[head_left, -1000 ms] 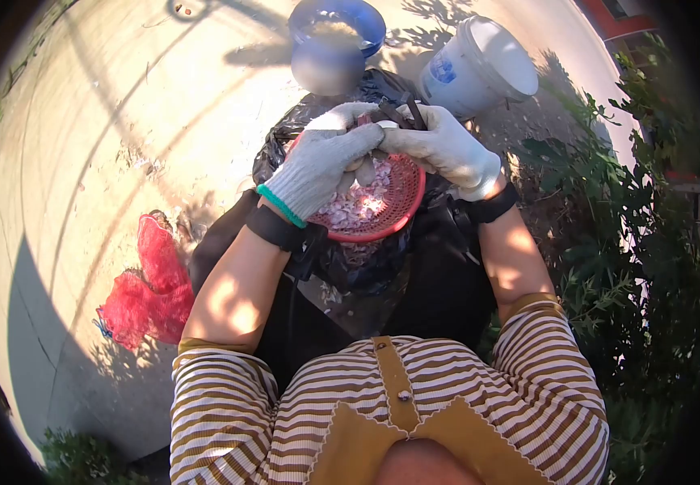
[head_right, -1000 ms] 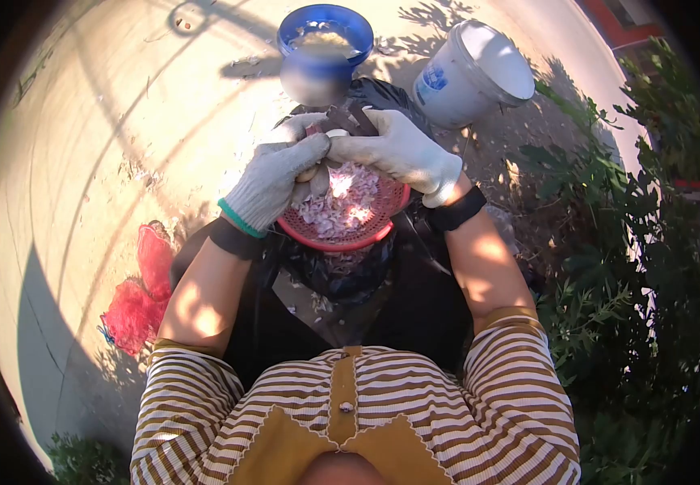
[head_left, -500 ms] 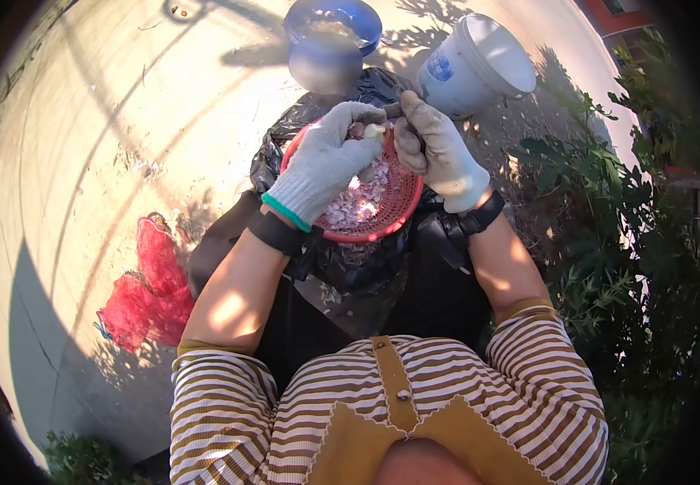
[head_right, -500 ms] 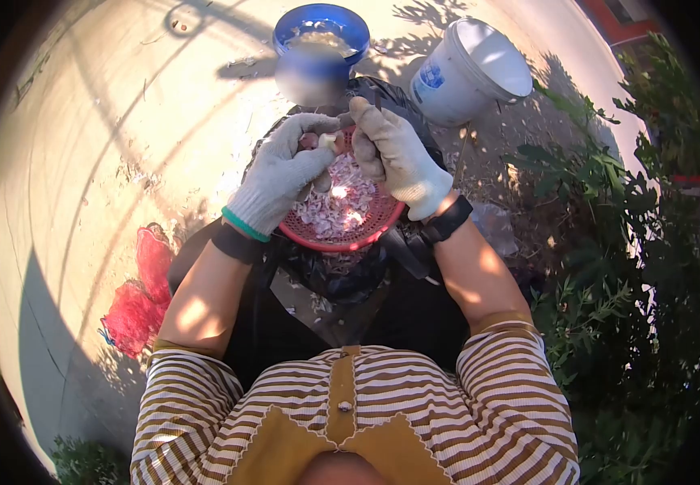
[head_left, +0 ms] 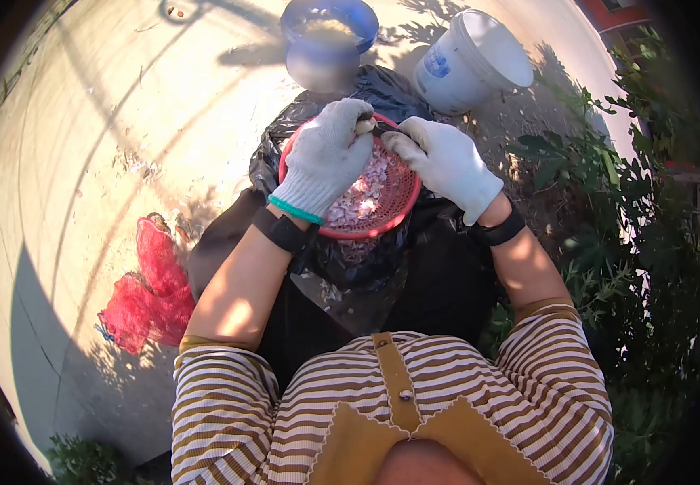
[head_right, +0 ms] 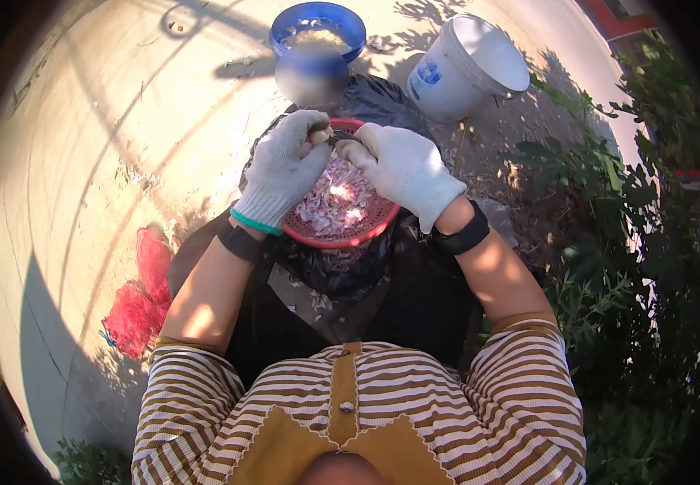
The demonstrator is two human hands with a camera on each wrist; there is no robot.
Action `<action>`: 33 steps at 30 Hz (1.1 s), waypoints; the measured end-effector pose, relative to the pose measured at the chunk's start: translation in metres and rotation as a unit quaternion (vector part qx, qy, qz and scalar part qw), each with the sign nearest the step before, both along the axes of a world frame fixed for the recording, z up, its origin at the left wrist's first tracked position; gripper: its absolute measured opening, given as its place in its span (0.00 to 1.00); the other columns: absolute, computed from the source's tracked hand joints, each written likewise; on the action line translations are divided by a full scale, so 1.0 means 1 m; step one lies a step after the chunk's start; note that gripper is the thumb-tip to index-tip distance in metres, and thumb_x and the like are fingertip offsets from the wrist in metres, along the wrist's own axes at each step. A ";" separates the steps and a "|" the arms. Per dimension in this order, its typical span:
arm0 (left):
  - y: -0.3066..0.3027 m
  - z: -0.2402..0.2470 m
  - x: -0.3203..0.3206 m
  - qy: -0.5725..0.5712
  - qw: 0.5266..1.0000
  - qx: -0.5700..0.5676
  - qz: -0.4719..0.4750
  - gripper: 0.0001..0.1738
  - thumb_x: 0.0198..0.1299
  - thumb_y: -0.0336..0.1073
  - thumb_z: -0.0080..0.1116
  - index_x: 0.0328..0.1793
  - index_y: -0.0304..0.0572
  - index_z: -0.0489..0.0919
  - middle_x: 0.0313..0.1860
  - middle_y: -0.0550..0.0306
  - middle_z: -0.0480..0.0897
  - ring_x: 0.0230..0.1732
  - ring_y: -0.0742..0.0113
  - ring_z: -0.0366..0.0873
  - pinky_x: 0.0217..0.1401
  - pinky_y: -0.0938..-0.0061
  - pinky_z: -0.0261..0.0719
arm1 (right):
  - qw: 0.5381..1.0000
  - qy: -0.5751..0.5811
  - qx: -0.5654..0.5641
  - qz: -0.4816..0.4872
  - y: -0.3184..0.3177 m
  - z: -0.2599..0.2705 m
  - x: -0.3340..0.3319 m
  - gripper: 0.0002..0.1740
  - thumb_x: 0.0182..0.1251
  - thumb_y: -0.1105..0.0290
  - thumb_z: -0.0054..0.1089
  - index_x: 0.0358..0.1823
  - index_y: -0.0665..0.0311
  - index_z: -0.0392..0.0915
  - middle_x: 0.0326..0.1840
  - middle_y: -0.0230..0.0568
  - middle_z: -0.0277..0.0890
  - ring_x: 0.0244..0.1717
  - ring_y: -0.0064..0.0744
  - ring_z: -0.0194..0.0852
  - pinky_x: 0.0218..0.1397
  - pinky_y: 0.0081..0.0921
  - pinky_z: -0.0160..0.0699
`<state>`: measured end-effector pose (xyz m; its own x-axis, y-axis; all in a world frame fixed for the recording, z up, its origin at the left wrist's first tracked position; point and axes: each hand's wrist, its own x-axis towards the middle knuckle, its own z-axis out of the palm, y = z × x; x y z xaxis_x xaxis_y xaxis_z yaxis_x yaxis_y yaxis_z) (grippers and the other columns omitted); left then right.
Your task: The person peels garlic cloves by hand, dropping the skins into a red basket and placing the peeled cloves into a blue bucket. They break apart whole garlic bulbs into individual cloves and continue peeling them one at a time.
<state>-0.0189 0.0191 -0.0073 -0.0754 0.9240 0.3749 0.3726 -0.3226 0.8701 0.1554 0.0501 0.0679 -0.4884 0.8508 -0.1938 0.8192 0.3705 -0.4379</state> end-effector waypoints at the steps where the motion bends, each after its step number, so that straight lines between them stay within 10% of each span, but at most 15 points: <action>1: 0.000 0.000 -0.001 -0.004 1.000 0.013 0.001 0.15 0.54 0.29 0.60 0.50 0.41 0.78 0.40 0.46 0.82 0.41 0.48 0.82 0.46 0.63 0.81 | 1.000 -0.018 0.006 0.010 0.002 0.000 -0.001 0.15 0.72 0.61 0.53 0.44 0.66 0.79 0.38 0.52 0.80 0.39 0.45 0.80 0.42 0.33 0.75; 6: -0.002 0.002 -0.004 0.009 1.000 -0.001 0.001 0.17 0.55 0.30 0.60 0.53 0.41 0.78 0.38 0.46 0.82 0.38 0.51 0.82 0.44 0.64 0.81 | 0.997 0.072 -0.011 0.035 0.005 -0.004 0.004 0.16 0.73 0.60 0.54 0.42 0.68 0.79 0.32 0.41 0.80 0.33 0.34 0.77 0.38 0.29 0.73; 10: -0.011 0.024 -0.011 -0.253 0.950 -0.167 -0.077 0.14 0.59 0.32 0.62 0.51 0.38 0.79 0.34 0.56 0.83 0.29 0.70 0.80 0.31 0.76 0.76 | 0.943 0.226 -0.226 -0.090 0.002 0.009 0.004 0.17 0.73 0.60 0.56 0.43 0.70 0.81 0.24 0.27 0.73 0.24 0.13 0.64 0.25 0.16 0.62; 13: -0.013 0.033 -0.020 -0.405 0.873 -0.236 -0.132 0.14 0.61 0.33 0.62 0.51 0.36 0.80 0.33 0.62 0.83 0.27 0.78 0.77 0.25 0.84 0.69 | 0.912 0.183 -0.335 -0.151 0.013 0.004 0.018 0.19 0.71 0.59 0.58 0.44 0.72 0.82 0.35 0.32 0.83 0.34 0.25 0.75 0.39 0.26 0.75; 15: -0.013 0.031 -0.025 -0.436 0.861 -0.214 -0.150 0.14 0.62 0.32 0.62 0.52 0.35 0.80 0.34 0.63 0.82 0.27 0.81 0.76 0.23 0.86 0.66 | 0.927 0.183 -0.300 -0.133 0.015 -0.011 0.027 0.19 0.71 0.59 0.58 0.44 0.71 0.82 0.29 0.29 0.76 0.28 0.18 0.67 0.32 0.20 0.66; 17: -0.010 0.029 -0.027 -0.435 0.851 -0.241 -0.168 0.18 0.61 0.31 0.62 0.56 0.34 0.80 0.35 0.61 0.83 0.27 0.80 0.76 0.26 0.85 0.69 | 0.940 0.186 -0.261 -0.115 0.018 -0.018 0.033 0.18 0.72 0.58 0.57 0.44 0.70 0.81 0.22 0.25 0.69 0.22 0.11 0.60 0.24 0.14 0.57; 20: -0.011 0.023 -0.022 -0.355 0.890 -0.238 -0.161 0.20 0.61 0.32 0.64 0.59 0.34 0.80 0.39 0.60 0.84 0.32 0.79 0.78 0.33 0.84 0.75 | 0.993 0.073 -0.090 -0.029 0.016 -0.004 0.034 0.22 0.67 0.50 0.57 0.45 0.63 0.83 0.30 0.49 0.78 0.35 0.37 0.80 0.38 0.32 0.74; 24: -0.005 0.006 -0.014 -0.168 0.967 -0.139 -0.131 0.20 0.61 0.35 0.65 0.59 0.37 0.80 0.45 0.57 0.85 0.43 0.74 0.81 0.47 0.79 0.79 | 0.996 0.016 0.024 0.081 0.005 0.040 0.009 0.20 0.68 0.52 0.55 0.37 0.63 0.81 0.29 0.49 0.79 0.35 0.47 0.80 0.37 0.38 0.75; 33: -0.003 0.002 -0.017 -0.003 0.989 0.048 -0.139 0.18 0.58 0.30 0.64 0.56 0.43 0.82 0.38 0.51 0.84 0.37 0.64 0.83 0.42 0.73 0.80 | 0.975 -0.123 0.074 0.169 0.010 0.045 0.004 0.25 0.69 0.48 0.52 0.28 0.65 0.78 0.21 0.51 0.74 0.29 0.52 0.79 0.34 0.44 0.74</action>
<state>-0.0358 0.0163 -0.0058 0.1737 0.8700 0.4615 0.2526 -0.4923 0.8330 0.1593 0.0600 0.1132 -0.6997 0.6774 -0.2270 0.7131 0.6815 -0.1645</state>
